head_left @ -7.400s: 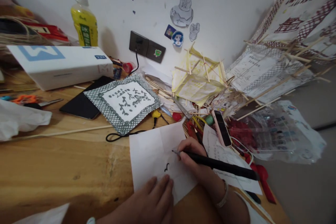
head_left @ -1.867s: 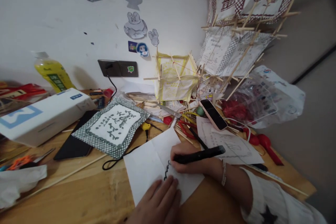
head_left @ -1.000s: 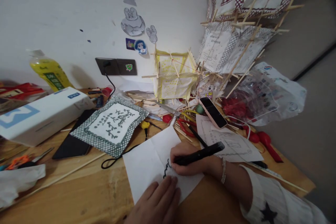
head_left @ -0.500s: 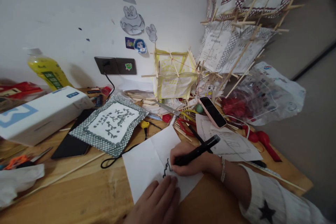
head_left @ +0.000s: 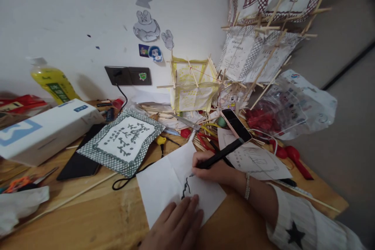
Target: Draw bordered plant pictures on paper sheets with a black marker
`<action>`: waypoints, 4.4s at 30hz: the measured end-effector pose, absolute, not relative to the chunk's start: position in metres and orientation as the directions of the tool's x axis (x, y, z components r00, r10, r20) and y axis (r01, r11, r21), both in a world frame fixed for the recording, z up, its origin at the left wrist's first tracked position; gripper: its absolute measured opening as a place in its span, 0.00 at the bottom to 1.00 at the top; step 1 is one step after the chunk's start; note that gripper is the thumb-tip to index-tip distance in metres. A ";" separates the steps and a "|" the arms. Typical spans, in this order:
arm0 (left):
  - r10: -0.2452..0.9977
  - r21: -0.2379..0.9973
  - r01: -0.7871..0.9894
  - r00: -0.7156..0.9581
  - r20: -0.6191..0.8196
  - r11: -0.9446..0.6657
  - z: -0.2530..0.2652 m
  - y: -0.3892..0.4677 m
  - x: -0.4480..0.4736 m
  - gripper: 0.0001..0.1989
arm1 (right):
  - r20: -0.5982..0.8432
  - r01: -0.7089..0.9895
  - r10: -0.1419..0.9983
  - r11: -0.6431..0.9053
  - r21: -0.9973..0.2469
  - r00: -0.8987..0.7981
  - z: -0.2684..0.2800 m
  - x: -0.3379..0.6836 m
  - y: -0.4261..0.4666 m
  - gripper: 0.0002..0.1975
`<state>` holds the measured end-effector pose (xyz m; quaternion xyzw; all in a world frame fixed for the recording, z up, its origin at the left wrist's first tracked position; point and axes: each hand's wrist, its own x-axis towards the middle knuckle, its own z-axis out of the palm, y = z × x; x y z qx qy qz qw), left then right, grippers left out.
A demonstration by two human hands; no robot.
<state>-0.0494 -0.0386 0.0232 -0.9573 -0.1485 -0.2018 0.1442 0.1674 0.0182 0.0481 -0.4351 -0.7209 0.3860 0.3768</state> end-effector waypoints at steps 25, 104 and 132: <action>0.172 -0.234 0.306 0.870 0.462 -0.923 0.024 -0.034 -0.050 0.15 | 0.188 0.546 0.870 0.441 -0.712 -0.456 0.066 0.164 0.013 0.04; 0.182 -0.230 0.315 0.869 0.460 -0.921 0.023 -0.035 -0.052 0.15 | 0.194 0.410 0.847 0.424 -0.807 -0.494 0.046 0.171 0.019 0.07; 0.190 -0.212 0.300 0.886 0.422 -0.930 0.028 -0.035 -0.053 0.13 | 0.197 0.506 0.879 0.419 -0.754 -0.434 0.057 0.166 0.015 0.09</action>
